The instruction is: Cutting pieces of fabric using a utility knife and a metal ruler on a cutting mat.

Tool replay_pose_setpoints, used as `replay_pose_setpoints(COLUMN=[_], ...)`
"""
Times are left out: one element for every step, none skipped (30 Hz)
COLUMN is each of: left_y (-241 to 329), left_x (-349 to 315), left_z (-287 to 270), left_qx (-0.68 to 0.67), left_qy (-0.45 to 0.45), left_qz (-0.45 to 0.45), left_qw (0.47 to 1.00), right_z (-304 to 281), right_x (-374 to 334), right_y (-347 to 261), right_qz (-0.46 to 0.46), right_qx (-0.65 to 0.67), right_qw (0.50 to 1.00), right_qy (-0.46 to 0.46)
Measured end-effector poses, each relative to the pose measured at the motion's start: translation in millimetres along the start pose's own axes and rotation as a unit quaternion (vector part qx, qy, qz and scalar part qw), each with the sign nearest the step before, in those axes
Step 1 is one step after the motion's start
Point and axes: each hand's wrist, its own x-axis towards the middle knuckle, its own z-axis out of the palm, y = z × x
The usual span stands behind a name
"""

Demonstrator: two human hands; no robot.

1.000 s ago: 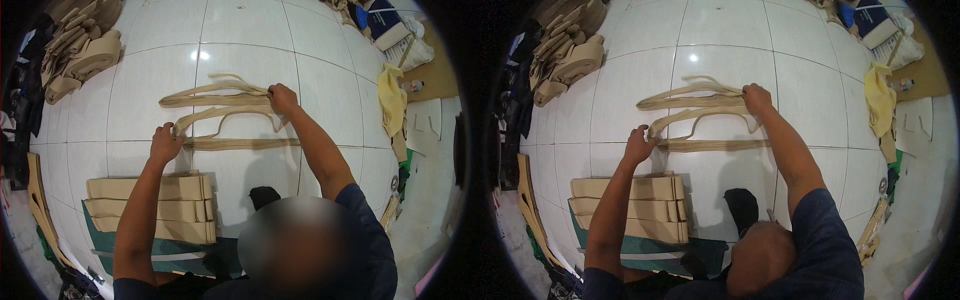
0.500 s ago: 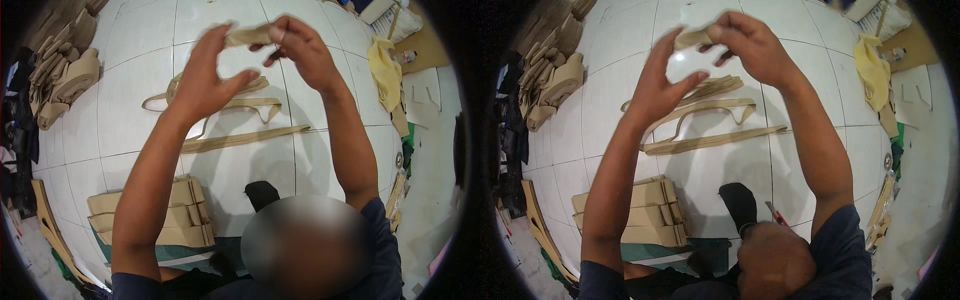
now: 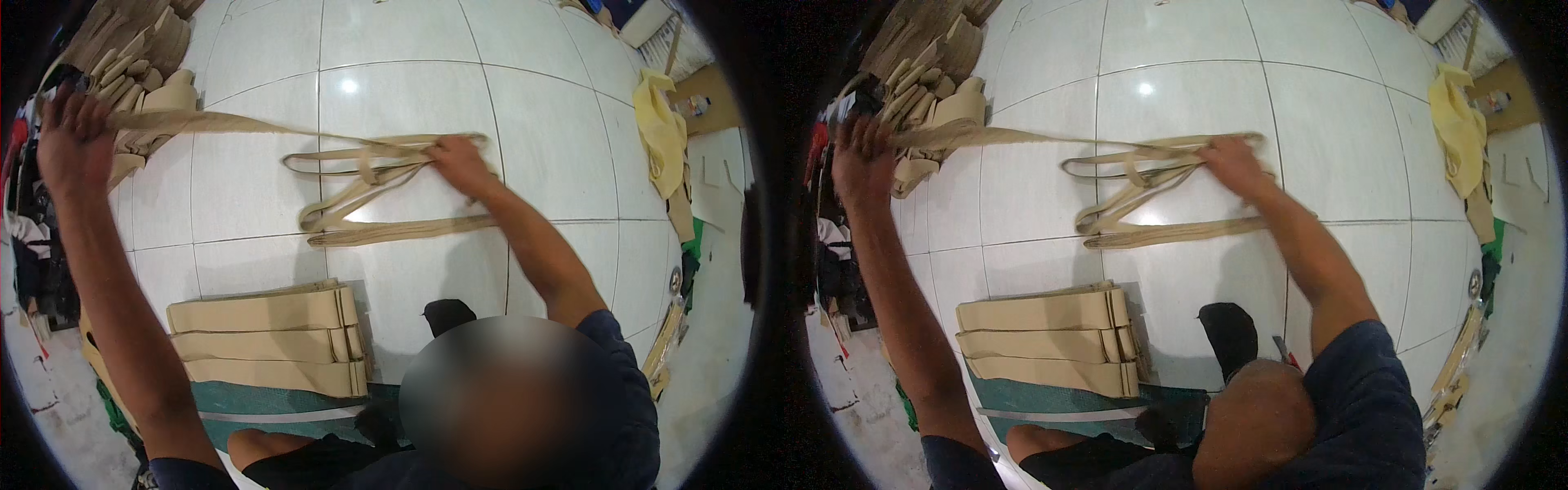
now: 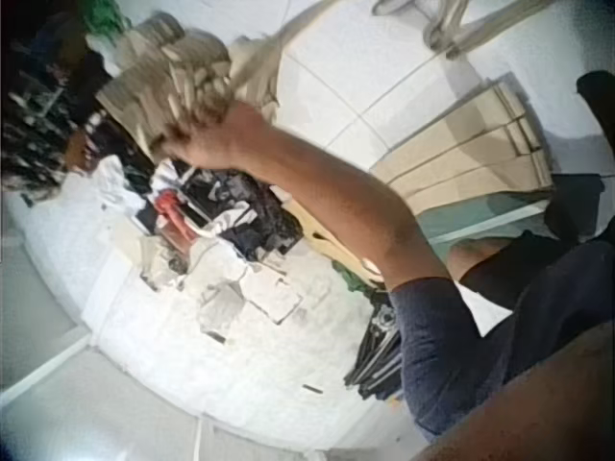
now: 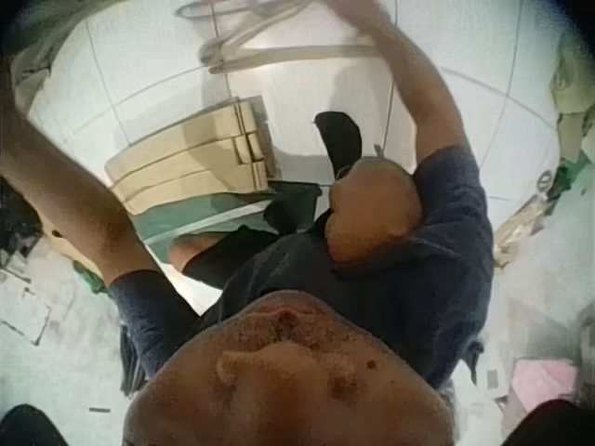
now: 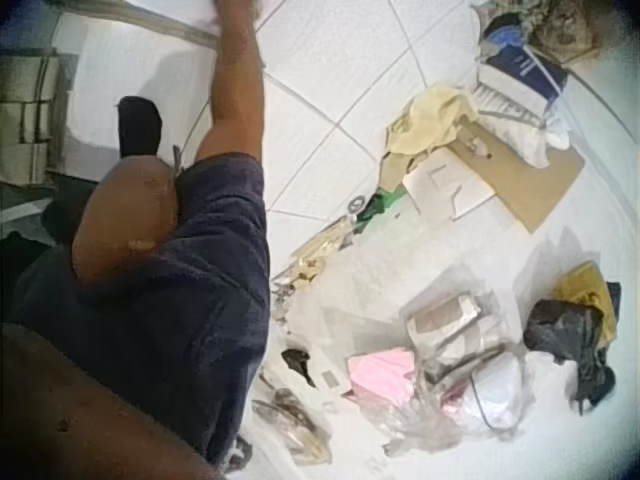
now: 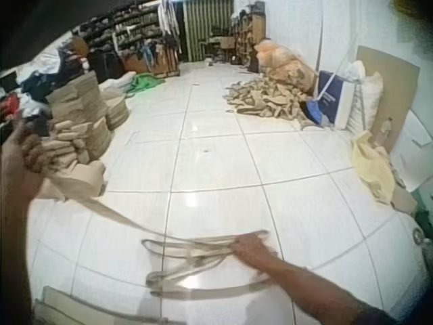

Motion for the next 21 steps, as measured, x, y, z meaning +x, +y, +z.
replay_pose_setpoints(left_y=[6.5, 11.0, 44.6, 59.1, 40.3, 6.4, -3.9, -14.0, -30.6, -48.5, -61.4, -74.7, -88.2, -99.2, -104.9, -111.3, -118.9, -138.9, -121.7, -120.8, -120.0], left_x=[18.2, 45.3, 93.4, 122.6, 102.1, 79.2, 79.9, 84.7, 82.9, 80.0, 79.4, 78.6, 79.5, 80.9, 83.5, 84.6, 84.8, 84.8, 88.9, 95.4, 102.6], left_z=[-27.3, -61.4, -138.1, -199.1, -199.0, -189.3, -204.6, -225.4, -234.0, -239.5, -246.3, -252.8, -262.0, -267.7, -274.1, -274.1, -270.5, -258.9, -269.8, -270.7, -274.6], left_qx=[0.002, -0.009, -0.019, -0.036, 0.006, 0.036, 0.024, 0.018, 0.014, 0.048, 0.083, 0.082, 0.080, 0.077, 0.087, 0.083, 0.090, 0.086, 0.109, 0.104, 0.099], left_qy=[0.011, 0.019, -0.081, -0.183, -0.067, 0.044, 0.073, 0.103, 0.100, 0.136, 0.170, 0.164, 0.196, 0.226, 0.232, 0.228, 0.219, 0.205, 0.200, 0.194, 0.171], left_qz=[0.002, -0.001, -0.003, -0.020, -0.001, 0.007, -0.007, -0.020, -0.026, -0.037, -0.044, -0.048, -0.061, -0.076, -0.081, -0.087, -0.091, -0.105, -0.094, -0.096, -0.092], left_qw=[1.000, 1.000, 0.996, 0.982, 0.998, 0.998, 0.997, 0.994, 0.995, 0.989, 0.981, 0.982, 0.975, 0.968, 0.965, 0.966, 0.967, 0.969, 0.969, 0.971, 0.976], right_z=[-18.5, -30.8, -47.0, -55.3, -74.3, -107.8, -129.1, -143.1, -153.3, -164.6, -171.7, -176.0, -178.9, -184.4, -181.7, -176.0, -174.1, -171.1, -143.0, -130.3, -116.4], right_x=[-5.5, -27.3, -20.4, -25.6, -39.4, -63.4, -77.0, -84.8, -92.3, -99.9, -106.0, -113.1, -117.9, -123.2, -125.5, -122.2, -123.1, -135.8, -108.9, -99.4, -89.1], right_y=[21.9, 66.7, 88.3, 109.3, 118.3, 132.2, 153.1, 171.4, 182.2, 190.6, 194.8, 197.4, 200.1, 198.5, 195.3, 185.3, 179.4, 194.8, 138.2, 118.1, 97.1], right_qz=[0.016, -0.041, -0.052, 0.018, 0.031, 0.050, 0.072, 0.092, 0.098, 0.229, 0.355, 0.360, 0.416, 0.468, 0.474, 0.443, 0.412, 0.351, 0.279, 0.234, 0.160], right_qx=[-0.057, -0.094, -0.038, -0.013, -0.093, -0.190, -0.204, -0.214, -0.219, -0.263, -0.297, -0.299, -0.303, -0.304, -0.305, -0.299, -0.295, -0.290, -0.178, -0.132, -0.086], right_qw=[0.998, 0.987, 0.991, 0.990, 0.985, 0.971, 0.968, 0.965, 0.964, 0.935, 0.886, 0.883, 0.856, 0.821, 0.818, 0.840, 0.859, 0.890, 0.941, 0.960, 0.977], right_qy=[-0.019, 0.120, 0.115, 0.139, 0.141, 0.140, 0.130, 0.121, 0.118, 0.071, 0.024, 0.024, -0.048, -0.119, -0.119, -0.094, -0.068, 0.003, 0.069, 0.083, 0.108])
